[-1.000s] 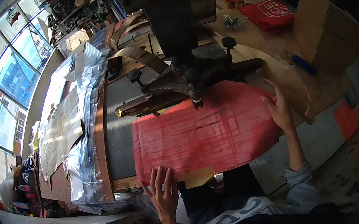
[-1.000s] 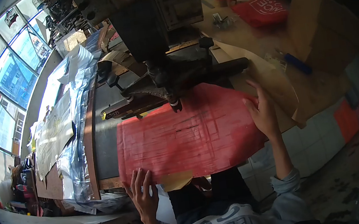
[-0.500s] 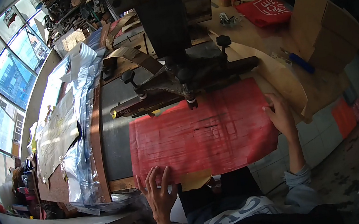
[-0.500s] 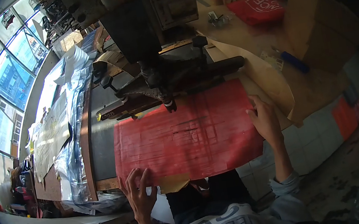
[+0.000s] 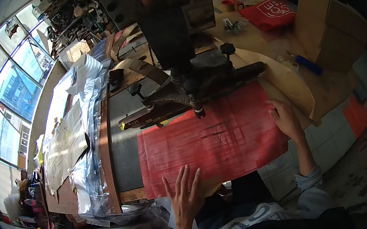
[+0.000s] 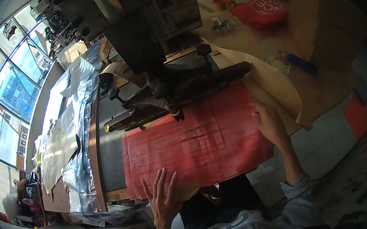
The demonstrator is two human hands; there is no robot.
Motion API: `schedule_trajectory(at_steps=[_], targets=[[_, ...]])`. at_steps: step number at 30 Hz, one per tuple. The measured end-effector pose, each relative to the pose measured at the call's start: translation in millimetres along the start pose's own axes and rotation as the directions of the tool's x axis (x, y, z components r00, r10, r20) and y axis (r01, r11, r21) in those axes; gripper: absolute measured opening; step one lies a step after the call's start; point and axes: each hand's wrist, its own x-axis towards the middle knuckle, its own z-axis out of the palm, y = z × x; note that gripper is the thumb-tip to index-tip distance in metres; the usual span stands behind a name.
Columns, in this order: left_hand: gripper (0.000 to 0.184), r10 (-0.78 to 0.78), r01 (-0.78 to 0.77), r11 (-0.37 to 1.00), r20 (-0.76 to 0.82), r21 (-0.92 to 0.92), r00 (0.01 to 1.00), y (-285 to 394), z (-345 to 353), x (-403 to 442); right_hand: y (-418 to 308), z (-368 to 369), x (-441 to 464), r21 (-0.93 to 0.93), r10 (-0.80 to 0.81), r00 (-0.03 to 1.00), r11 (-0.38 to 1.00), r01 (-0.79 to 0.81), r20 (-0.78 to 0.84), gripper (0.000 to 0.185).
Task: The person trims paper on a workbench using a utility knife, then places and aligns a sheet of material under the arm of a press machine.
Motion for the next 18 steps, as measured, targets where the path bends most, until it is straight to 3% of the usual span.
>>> schedule_trajectory(at_steps=[2, 5, 8, 11, 18], targets=[[0.058, 0.083, -0.084, 0.993, -0.017, -0.086, 0.996, 23, 8, 16, -20, -7, -5, -0.075, 0.088, 0.996, 0.993, -0.088, -0.003, 0.035], [0.054, 0.158, -0.149, 0.979, 0.052, -0.141, 0.986, 36, 14, 28, -42, -24, -8, -0.263, -0.079, 0.959, 0.965, 0.004, -0.274, 0.039], [0.053, 0.192, -0.182, 0.978, 0.084, -0.105, 0.978, 36, 25, 26, -38, -54, -1, -0.504, -0.184, 0.903, 0.863, -0.04, -0.388, 0.042], [0.054, 0.187, -0.184, 0.979, 0.027, -0.092, 0.982, 39, 27, 24, -13, -70, 14, -0.488, -0.086, 0.933, 0.867, -0.103, -0.35, 0.044], [0.056, 0.185, -0.185, 0.981, -0.001, -0.057, 0.983, 36, 35, 20, 6, -73, 19, -0.241, 0.038, 0.948, 0.963, -0.119, -0.316, 0.04]])
